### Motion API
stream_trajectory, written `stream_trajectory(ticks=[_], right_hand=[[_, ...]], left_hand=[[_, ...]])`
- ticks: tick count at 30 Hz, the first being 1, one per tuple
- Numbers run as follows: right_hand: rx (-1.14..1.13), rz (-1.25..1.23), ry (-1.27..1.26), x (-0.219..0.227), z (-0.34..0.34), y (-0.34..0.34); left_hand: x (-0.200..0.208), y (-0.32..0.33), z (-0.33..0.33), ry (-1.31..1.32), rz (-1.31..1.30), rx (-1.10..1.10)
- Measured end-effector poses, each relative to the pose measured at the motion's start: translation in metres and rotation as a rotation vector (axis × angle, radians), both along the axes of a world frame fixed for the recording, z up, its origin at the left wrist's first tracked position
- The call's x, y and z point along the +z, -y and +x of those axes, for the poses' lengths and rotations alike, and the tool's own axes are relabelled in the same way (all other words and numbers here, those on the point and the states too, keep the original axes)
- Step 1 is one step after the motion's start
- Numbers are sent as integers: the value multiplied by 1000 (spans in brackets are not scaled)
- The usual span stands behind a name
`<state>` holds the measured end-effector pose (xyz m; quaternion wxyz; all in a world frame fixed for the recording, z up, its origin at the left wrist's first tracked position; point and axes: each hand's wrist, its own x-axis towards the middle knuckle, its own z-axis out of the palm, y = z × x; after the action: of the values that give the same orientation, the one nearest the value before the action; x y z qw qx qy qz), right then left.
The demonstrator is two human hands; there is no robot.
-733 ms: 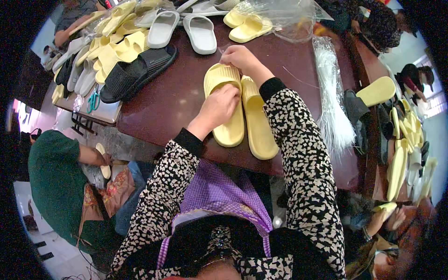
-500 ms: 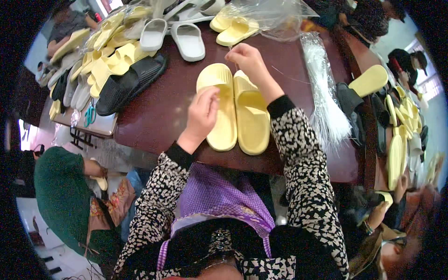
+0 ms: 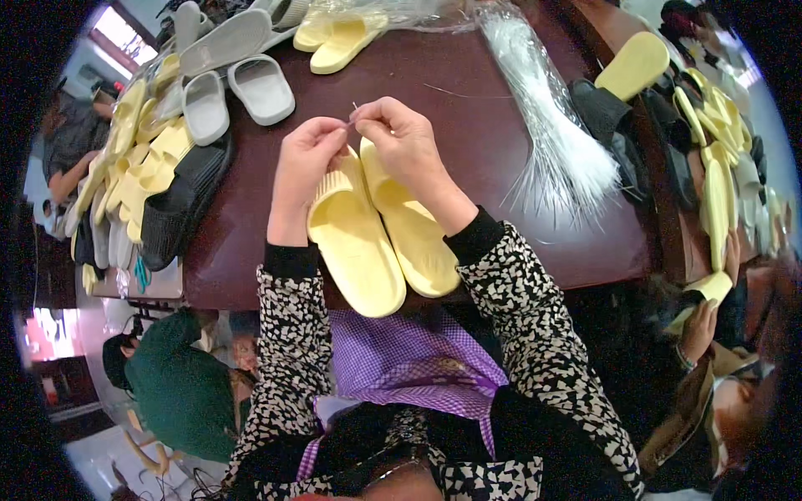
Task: The person pairs slippers together by threading plastic fasteners through the sandals by hand.
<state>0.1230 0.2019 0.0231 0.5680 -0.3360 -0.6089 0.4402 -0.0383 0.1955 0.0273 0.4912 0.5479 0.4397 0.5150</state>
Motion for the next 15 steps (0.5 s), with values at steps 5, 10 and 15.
stream_trajectory(ticks=[5,10,15], right_hand=[[-59,-46,48,-10,4,-8],[-66,7,153,2,1,3],[-142,218,315,-1,-2,3]], left_hand=[[-11,-8,-3,215,-67,-28],[-3,0,0,313,-38,-51],[-4,1,1,322,-32,-42]])
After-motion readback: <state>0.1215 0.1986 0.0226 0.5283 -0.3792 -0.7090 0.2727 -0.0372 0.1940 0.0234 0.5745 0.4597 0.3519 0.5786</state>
